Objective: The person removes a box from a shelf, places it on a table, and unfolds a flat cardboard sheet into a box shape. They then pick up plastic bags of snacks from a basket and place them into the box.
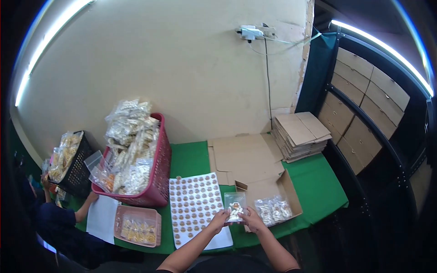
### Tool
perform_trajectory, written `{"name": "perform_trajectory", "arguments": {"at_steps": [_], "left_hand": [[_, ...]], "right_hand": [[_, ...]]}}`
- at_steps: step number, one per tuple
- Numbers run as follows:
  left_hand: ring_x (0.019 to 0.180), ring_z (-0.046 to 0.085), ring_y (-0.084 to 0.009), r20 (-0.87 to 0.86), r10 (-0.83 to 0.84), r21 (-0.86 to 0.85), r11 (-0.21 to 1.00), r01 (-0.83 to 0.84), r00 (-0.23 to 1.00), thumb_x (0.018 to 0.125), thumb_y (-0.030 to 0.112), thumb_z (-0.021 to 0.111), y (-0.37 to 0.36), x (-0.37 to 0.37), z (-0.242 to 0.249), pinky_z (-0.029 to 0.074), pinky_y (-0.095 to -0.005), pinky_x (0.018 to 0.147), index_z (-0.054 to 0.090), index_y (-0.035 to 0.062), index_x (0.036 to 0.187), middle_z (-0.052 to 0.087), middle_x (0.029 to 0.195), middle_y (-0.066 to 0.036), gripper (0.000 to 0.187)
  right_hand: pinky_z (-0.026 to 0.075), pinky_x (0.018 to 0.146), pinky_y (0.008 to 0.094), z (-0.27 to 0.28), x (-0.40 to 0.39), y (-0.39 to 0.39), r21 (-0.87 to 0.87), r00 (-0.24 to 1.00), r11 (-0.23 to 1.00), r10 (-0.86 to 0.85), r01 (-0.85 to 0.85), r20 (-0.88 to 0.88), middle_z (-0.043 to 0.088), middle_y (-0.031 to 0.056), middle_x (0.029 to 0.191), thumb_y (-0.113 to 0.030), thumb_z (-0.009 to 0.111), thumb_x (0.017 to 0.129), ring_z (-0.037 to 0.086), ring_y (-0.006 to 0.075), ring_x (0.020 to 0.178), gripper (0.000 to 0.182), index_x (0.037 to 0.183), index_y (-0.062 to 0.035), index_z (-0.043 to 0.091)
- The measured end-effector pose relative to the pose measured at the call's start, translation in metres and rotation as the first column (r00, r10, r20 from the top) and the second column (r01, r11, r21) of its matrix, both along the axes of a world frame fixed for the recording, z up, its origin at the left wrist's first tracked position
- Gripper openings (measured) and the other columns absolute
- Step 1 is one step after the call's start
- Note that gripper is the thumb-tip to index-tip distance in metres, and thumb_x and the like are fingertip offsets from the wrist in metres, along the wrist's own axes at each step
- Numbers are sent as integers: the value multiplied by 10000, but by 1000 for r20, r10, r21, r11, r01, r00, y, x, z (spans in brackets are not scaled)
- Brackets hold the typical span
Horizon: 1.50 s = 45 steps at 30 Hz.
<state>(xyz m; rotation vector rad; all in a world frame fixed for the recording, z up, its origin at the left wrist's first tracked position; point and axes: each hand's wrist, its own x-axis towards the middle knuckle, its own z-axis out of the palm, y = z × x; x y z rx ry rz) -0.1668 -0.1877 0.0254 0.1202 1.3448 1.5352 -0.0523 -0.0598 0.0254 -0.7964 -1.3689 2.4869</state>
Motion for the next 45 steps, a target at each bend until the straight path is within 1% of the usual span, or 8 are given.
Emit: {"name": "perform_trajectory", "arguments": {"at_steps": [6, 13, 18, 21, 24, 28, 30, 45], "left_hand": [[809, 574, -122, -46, -261, -155, 956, 251, 964, 880, 368, 566, 30, 42, -35, 490, -262, 680, 519, 52, 1049, 585, 934, -45, 361], [939, 578, -153, 125, -305, 198, 940, 278, 944, 789, 152, 701, 64, 58, -64, 472, -295, 805, 484, 34, 1174, 585, 1065, -49, 457], [911, 578, -125, 16, -324, 173, 933, 317, 946, 795, 159, 695, 85, 68, -59, 470, -282, 795, 518, 33, 1140, 600, 1022, -33, 408], [901, 576, -123, 190, -234, 70, 972, 225, 953, 807, 188, 685, 103, 66, -63, 462, -302, 793, 534, 50, 1125, 606, 984, -22, 378], [917, 569, -121, 100, -114, 21, 993, 112, 988, 826, 223, 663, 125, 65, -78, 457, -311, 794, 534, 71, 1121, 599, 988, -12, 356], [723, 557, -70, -50, -119, -82, 990, 115, 992, 810, 228, 684, 151, 76, -57, 415, -210, 599, 593, 93, 997, 612, 830, 19, 248], [729, 552, -65, -26, 247, 48, 968, -245, 969, 809, 199, 682, 165, 85, -57, 409, -210, 603, 608, 83, 967, 610, 808, 17, 210], [718, 580, -105, -423, 378, -8, 907, -420, 824, 806, 197, 679, 202, 96, -78, 446, -235, 676, 655, 20, 884, 649, 785, -40, 195]], "right_hand": [[517, 534, 258, -13, 63, 19, -55, 991, 996, -66, 72, 117, 616, 111, 902, -139, 646, 829, 621, 179, 618, 598, 1319, -49, 316], [486, 541, 244, -3, 85, 38, 242, 960, 970, -77, 10, 268, 625, 93, 832, -190, 676, 812, 605, 142, 644, 634, 1320, -17, 339], [455, 620, 234, -32, 100, 71, 363, 945, 931, -90, -31, 313, 617, 61, 832, -178, 680, 809, 561, 92, 748, 492, 1208, -1, 454], [447, 642, 230, -43, 98, 93, 293, 967, 956, -57, -19, 248, 613, 46, 847, -172, 675, 811, 564, 94, 766, 436, 1171, -22, 480], [449, 668, 236, -37, 89, 117, 304, 970, 939, 94, -160, 222, 615, 40, 866, -154, 669, 815, 564, 97, 786, 384, 1137, -30, 501], [457, 685, 234, -47, 76, 154, 147, 996, 987, -69, 59, 59, 618, 28, 871, -121, 641, 829, 567, 94, 795, 258, 1049, -25, 546], [463, 693, 237, -60, 72, 171, 356, 995, 930, 85, -97, 48, 615, 21, 871, -118, 635, 831, 568, 98, 795, 210, 1019, -54, 566], [477, 649, 243, -68, 45, 200, 278, 995, 956, 102, -96, -5, 643, 62, 773, -99, 625, 832, 610, 121, 706, 114, 878, 5, 615]]}}
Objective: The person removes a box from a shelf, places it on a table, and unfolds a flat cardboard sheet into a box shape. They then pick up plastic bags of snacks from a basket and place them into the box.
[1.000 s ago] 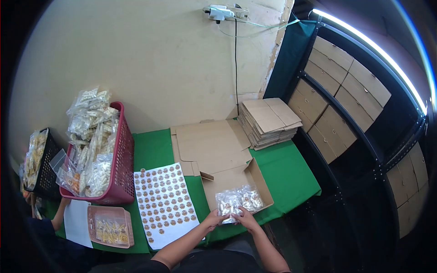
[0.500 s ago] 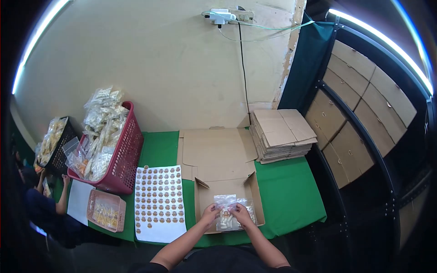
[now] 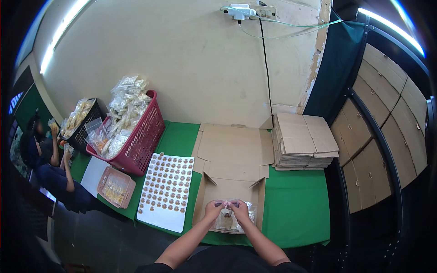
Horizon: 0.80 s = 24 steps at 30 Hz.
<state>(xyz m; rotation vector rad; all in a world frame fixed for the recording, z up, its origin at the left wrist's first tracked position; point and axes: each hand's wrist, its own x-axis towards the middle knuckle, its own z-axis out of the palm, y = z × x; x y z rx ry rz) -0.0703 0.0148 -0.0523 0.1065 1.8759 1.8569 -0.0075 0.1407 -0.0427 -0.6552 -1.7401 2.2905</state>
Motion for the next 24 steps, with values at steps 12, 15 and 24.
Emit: {"name": "perform_trajectory", "arguments": {"at_steps": [12, 15, 24], "left_hand": [[697, 589, -116, -131, -8, -53, 999, 1, 991, 822, 201, 658, 2, -10, 4, 471, -247, 665, 660, -4, 867, 653, 777, -57, 210], [706, 590, -113, -69, 15, 83, 996, -9, 998, 812, 180, 669, 1, -4, 17, 473, -243, 667, 660, -3, 863, 655, 793, -57, 190], [702, 608, -109, -234, -188, -223, 965, 135, 954, 791, 191, 689, -18, -24, 5, 478, -242, 671, 663, -21, 894, 662, 766, -66, 237]], "right_hand": [[489, 660, 241, -3, 0, 16, 27, 1000, 1000, 5, -5, -21, 663, 80, 799, -130, 635, 830, 623, 119, 731, 155, 889, 13, 640], [493, 675, 247, 3, 0, 9, -39, 998, 999, -1, -2, -64, 659, 83, 818, -125, 631, 835, 624, 129, 746, 157, 903, 16, 630], [538, 707, 285, 0, 0, -8, 31, 998, 998, -62, 62, -13, 654, 101, 815, -85, 603, 849, 639, 168, 743, 143, 900, 46, 629]]}}
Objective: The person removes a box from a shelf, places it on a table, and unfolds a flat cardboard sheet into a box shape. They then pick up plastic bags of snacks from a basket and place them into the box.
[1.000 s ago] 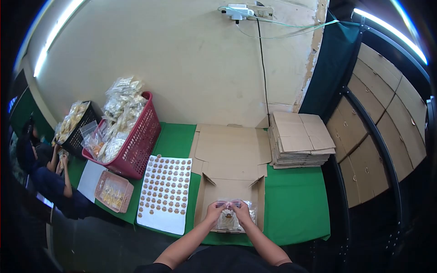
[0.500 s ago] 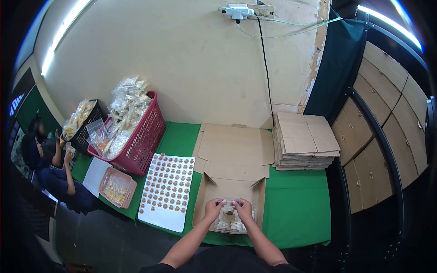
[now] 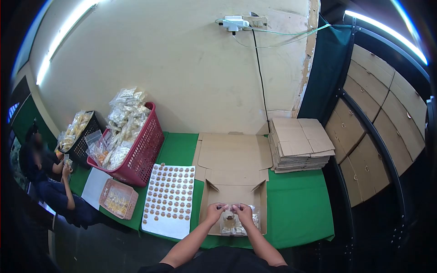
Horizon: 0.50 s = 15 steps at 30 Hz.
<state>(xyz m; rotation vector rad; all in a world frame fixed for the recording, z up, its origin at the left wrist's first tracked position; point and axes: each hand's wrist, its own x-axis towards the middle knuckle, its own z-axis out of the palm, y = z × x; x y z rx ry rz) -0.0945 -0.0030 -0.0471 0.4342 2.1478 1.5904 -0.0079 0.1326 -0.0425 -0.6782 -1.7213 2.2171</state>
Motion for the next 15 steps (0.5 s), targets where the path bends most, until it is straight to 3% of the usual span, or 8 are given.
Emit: {"name": "perform_trajectory", "arguments": {"at_steps": [4, 9, 15], "left_hand": [[708, 623, -117, -10, -26, 38, 999, 26, 1000, 811, 204, 667, -5, -4, 12, 485, -245, 680, 661, -29, 909, 672, 787, -86, 253], [789, 642, -140, 80, -112, 98, 990, 104, 991, 871, 191, 590, -8, -10, 15, 503, -260, 736, 631, -50, 987, 677, 844, -99, 270], [777, 646, -160, 214, -153, 241, 965, 100, 965, 888, 141, 560, -10, -10, 13, 519, -265, 735, 610, -56, 1022, 665, 871, -122, 244]], "right_hand": [[537, 715, 280, -1, 1, 0, 10, 1000, 1000, -7, 7, -30, 661, 100, 812, -132, 537, 894, 646, 165, 765, 212, 968, 42, 633], [540, 736, 305, 12, 6, -1, -14, 999, 1000, -26, 26, -24, 657, 118, 820, -113, 523, 902, 641, 181, 763, 210, 962, 60, 626], [534, 709, 294, 3, 7, 3, -46, 999, 999, -31, 29, -34, 654, 103, 804, -117, 526, 900, 634, 171, 737, 203, 960, 50, 624]]}}
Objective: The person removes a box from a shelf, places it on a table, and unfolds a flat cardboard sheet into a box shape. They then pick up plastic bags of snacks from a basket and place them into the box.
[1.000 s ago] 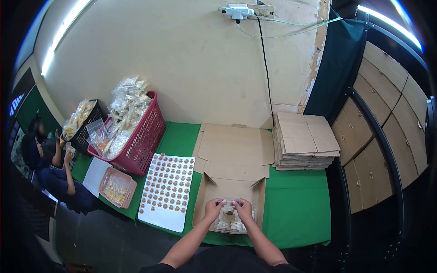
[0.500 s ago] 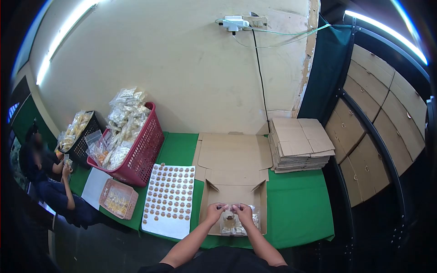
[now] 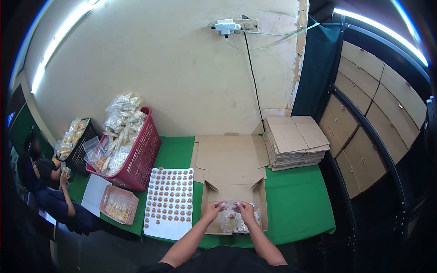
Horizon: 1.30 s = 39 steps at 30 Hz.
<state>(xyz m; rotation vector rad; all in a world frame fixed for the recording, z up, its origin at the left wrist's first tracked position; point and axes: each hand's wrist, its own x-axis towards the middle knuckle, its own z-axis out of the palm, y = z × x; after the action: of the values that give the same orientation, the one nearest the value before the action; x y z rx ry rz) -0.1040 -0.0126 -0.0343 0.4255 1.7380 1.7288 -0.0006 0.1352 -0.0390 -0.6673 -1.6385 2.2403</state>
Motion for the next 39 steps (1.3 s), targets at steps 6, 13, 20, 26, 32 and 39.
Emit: {"name": "perform_trajectory", "arguments": {"at_steps": [6, 13, 20, 26, 32, 39], "left_hand": [[806, 646, -185, 12, 184, -12, 983, -184, 983, 889, 110, 550, 17, 18, -6, 521, -272, 740, 576, -50, 1086, 650, 929, -117, 255], [990, 546, -148, 315, -35, 277, 959, -57, 948, 884, 203, 565, 38, 40, 28, 468, -307, 817, 529, 28, 1182, 596, 1075, -128, 348], [863, 550, -115, -132, 532, -17, 842, -539, 836, 808, 221, 677, 54, 55, 4, 452, -247, 730, 589, 19, 1061, 614, 937, -93, 335], [652, 576, -112, 32, 336, -43, 941, -335, 941, 778, 159, 709, 52, 49, 3, 473, -229, 645, 657, -9, 859, 641, 759, -36, 194], [710, 616, -114, 75, 275, -41, 961, -273, 959, 833, 148, 644, 50, 47, 6, 488, -227, 660, 649, -23, 924, 669, 820, -84, 194], [752, 637, -147, 118, 274, -18, 962, -274, 954, 867, 129, 591, 45, 36, 4, 513, -243, 695, 608, -44, 1019, 664, 863, -112, 231]], "right_hand": [[507, 691, 295, -9, 5, 8, 690, 962, 688, -268, 225, -46, 590, 100, 942, -174, 632, 827, 598, 170, 801, 276, 1027, 7, 571], [506, 686, 286, 12, 2, 7, 443, 988, 889, -59, 118, -143, 594, 114, 951, -148, 626, 829, 609, 183, 831, 245, 999, 13, 555], [512, 612, 256, 8, 5, 20, 54, 990, 998, -21, 29, -140, 642, 110, 773, -46, 579, 852, 621, 144, 652, 90, 897, 31, 589], [512, 569, 245, 1, 8, 31, 95, 997, 995, 21, -14, -68, 652, 96, 708, -71, 643, 812, 629, 135, 613, 110, 815, 38, 630], [503, 538, 238, -11, 9, 53, 240, 999, 970, 45, -42, -6, 647, 85, 653, -78, 670, 785, 615, 114, 576, 126, 755, 40, 638], [483, 560, 235, 1, 7, 63, 396, 991, 908, 123, -137, 60, 640, 67, 658, -85, 671, 791, 600, 94, 594, 123, 766, 26, 623]]}}
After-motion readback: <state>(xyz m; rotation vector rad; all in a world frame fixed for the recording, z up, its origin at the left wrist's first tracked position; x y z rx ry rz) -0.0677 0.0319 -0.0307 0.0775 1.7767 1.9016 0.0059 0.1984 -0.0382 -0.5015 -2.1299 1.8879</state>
